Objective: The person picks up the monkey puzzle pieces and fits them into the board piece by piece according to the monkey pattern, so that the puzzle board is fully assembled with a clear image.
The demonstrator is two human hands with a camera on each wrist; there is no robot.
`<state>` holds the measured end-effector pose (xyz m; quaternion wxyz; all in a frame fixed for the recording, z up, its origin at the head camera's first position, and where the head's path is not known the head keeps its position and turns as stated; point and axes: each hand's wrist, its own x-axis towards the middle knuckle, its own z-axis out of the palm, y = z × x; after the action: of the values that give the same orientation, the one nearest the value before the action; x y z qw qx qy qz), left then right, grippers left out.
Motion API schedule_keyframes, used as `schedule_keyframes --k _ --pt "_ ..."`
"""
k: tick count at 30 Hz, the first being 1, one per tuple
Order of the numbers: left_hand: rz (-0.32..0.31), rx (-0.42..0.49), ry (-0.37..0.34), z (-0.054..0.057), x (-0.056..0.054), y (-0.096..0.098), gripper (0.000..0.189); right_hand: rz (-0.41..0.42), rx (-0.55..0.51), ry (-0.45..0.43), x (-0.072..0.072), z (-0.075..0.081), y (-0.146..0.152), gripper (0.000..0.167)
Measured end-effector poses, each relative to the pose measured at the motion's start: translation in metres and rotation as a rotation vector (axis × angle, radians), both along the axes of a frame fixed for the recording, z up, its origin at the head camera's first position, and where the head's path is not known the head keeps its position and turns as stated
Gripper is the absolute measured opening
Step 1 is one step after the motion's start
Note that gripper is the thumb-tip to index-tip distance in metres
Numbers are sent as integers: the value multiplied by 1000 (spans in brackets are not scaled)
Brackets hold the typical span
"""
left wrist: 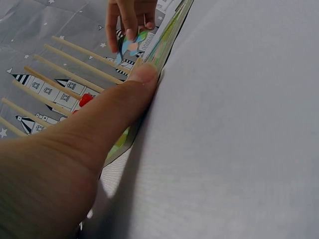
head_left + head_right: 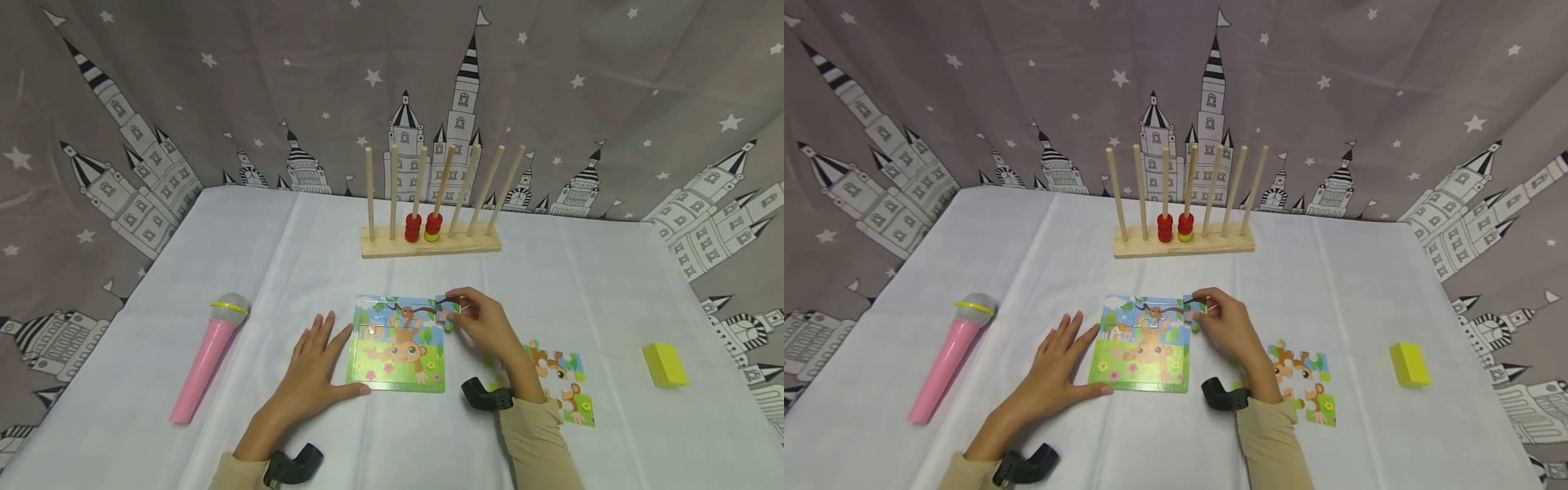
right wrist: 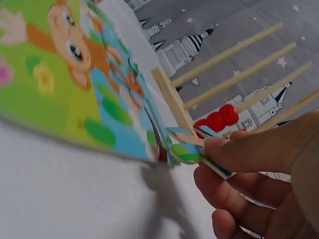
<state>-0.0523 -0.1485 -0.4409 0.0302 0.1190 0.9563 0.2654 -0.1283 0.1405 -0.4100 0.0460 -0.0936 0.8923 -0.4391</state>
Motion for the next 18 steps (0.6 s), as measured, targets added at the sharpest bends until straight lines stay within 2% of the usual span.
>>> schedule_keyframes --k 9,18 --pt "-1 8 4 1 1 0 100 16 -25 -86 -6 -2 -25 39" --pt "2 6 3 1 1 0 100 15 23 -95 -6 -5 -35 35"
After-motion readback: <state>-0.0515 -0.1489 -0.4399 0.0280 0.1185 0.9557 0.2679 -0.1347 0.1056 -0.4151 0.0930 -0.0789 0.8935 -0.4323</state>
